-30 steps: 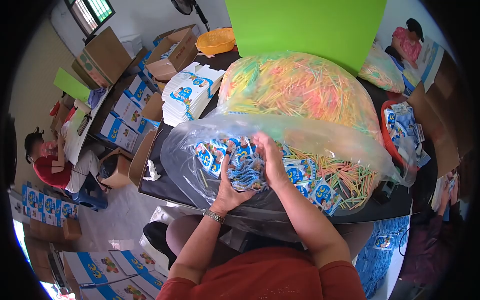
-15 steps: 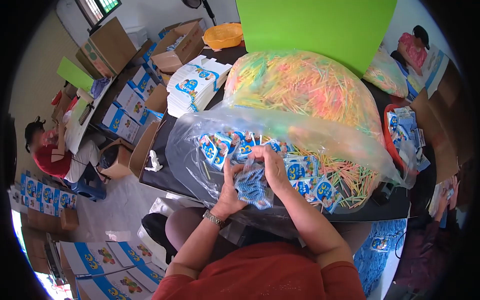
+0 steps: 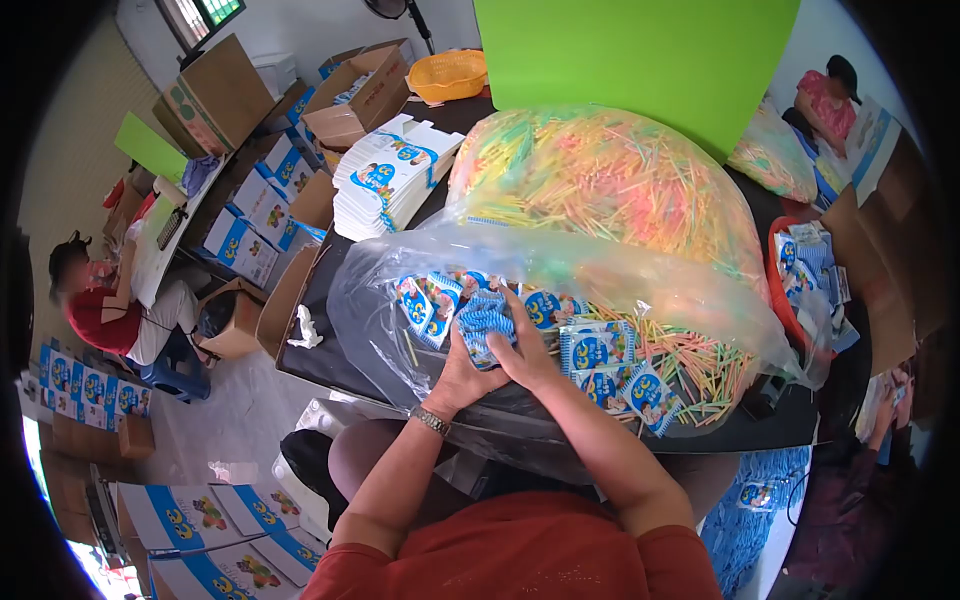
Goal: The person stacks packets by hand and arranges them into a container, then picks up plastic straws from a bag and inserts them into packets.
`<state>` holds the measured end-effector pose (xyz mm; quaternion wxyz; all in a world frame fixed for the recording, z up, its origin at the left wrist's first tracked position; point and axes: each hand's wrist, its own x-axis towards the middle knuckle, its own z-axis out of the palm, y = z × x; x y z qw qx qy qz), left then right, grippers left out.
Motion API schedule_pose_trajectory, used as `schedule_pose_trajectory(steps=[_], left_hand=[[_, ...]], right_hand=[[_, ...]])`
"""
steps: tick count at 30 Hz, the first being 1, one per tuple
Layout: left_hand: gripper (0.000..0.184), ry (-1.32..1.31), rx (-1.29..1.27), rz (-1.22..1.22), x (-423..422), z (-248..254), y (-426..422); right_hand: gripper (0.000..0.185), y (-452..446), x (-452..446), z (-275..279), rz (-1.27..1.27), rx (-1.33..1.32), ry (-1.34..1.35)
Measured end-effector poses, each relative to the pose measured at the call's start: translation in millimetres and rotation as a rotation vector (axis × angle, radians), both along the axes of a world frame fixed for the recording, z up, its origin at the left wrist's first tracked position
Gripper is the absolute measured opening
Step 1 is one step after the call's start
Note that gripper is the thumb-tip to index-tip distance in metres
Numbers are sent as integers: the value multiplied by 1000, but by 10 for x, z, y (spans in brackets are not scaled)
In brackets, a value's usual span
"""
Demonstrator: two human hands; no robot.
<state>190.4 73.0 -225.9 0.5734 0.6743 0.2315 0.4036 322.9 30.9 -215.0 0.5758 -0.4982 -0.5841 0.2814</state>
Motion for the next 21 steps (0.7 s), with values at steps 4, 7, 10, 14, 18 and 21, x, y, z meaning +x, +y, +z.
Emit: schedule_pose_trajectory(steps=[4,7,10,14,18,21], left_hand=[[90,131,81,89,-132,148,-163],[105,196,229,95,-355,134,-349],[124,320,237,82,-445,130,-355],[114,308,-41,133,-297,198,-358],[107,318,153,172,-311,227,-428],[92,403,217,130,-246,84,-300]], right_hand=[[48,-68,-220,33,-255,-47,203],[50,-337,-273,73,-112,146,57],[57,-371,-209,62,30,-82,167],[57,-388,-279,258,-15,-54,145],[54,-428,-294,353,-98,53,112],[45,-433,-249,-32,-50,-86,209]])
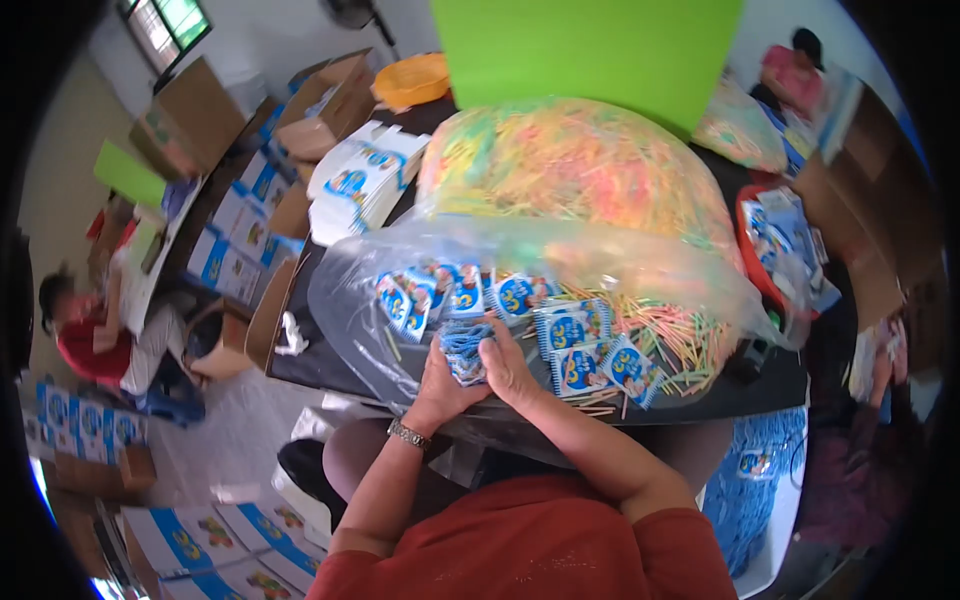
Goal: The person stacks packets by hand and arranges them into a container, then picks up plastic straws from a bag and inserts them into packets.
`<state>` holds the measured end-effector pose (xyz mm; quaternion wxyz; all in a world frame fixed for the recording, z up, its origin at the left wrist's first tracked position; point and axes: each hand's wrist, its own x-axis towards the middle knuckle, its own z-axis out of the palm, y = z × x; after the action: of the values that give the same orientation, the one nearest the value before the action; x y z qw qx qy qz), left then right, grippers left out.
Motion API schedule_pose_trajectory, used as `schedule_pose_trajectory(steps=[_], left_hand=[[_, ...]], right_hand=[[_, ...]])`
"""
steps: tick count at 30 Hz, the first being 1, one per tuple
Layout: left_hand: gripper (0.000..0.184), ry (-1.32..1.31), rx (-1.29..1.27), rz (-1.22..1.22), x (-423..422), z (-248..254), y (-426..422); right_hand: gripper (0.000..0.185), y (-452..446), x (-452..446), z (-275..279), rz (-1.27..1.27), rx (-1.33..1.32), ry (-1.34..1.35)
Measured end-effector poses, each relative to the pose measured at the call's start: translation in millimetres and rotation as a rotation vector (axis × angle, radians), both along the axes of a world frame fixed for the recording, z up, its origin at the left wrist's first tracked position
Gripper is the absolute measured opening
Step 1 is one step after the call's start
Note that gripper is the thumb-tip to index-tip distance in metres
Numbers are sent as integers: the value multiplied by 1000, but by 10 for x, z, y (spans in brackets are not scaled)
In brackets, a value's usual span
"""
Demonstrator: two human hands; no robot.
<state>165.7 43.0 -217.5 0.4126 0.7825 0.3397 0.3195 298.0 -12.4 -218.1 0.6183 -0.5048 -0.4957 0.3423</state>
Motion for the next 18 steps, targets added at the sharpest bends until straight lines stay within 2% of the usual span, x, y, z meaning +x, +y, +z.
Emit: schedule_pose_trajectory(steps=[1,2,3,4,5,6,8,10,11,12,13,14,15,16,18], left_hand=[[87,-64,-49,-30,3,-47,49],[82,-122,-107,-82,-28,-85,52],[71,-51,-12,-122,-149,26,9],[58,-301,-679,-3,-208,51,-85],[45,-225,-552,-110,-251,180,-92],[37,-168,-220,-168,-328,205,-50],[42,-10,-119,-304,-232,608,-174],[65,-37,-209,-413,81,680,-341],[87,-45,-400,-518,242,725,-502],[93,-23,-317,-610,450,740,-674],[98,2,-234,-697,732,814,-929],[85,-60,-387,-797,957,862,-1203],[85,-45,-381,-823,1182,917,-1416],[98,8,-172,-994,1415,968,-1615],[125,106,251,-1302,1719,1006,-1992]], right_hand=[[43,24,-28,-27,16,7,90],[36,29,-70,-52,-43,-53,34],[37,-24,-93,60,1,-127,-65],[44,-63,-142,101,1,10,-32],[58,-77,-99,223,250,57,105],[68,-218,-18,509,149,257,-152],[83,-444,192,711,-16,293,-497],[79,-897,439,933,-10,145,-415],[74,-1144,557,1004,7,19,-431],[74,-1404,639,985,-38,22,-432],[72,-1700,697,931,-165,-60,-297],[70,-1991,726,876,-284,-141,-153],[71,-2291,761,865,-347,-161,-72],[73,-2584,789,845,-406,-180,7],[57,-3084,788,641,-562,-66,341]])
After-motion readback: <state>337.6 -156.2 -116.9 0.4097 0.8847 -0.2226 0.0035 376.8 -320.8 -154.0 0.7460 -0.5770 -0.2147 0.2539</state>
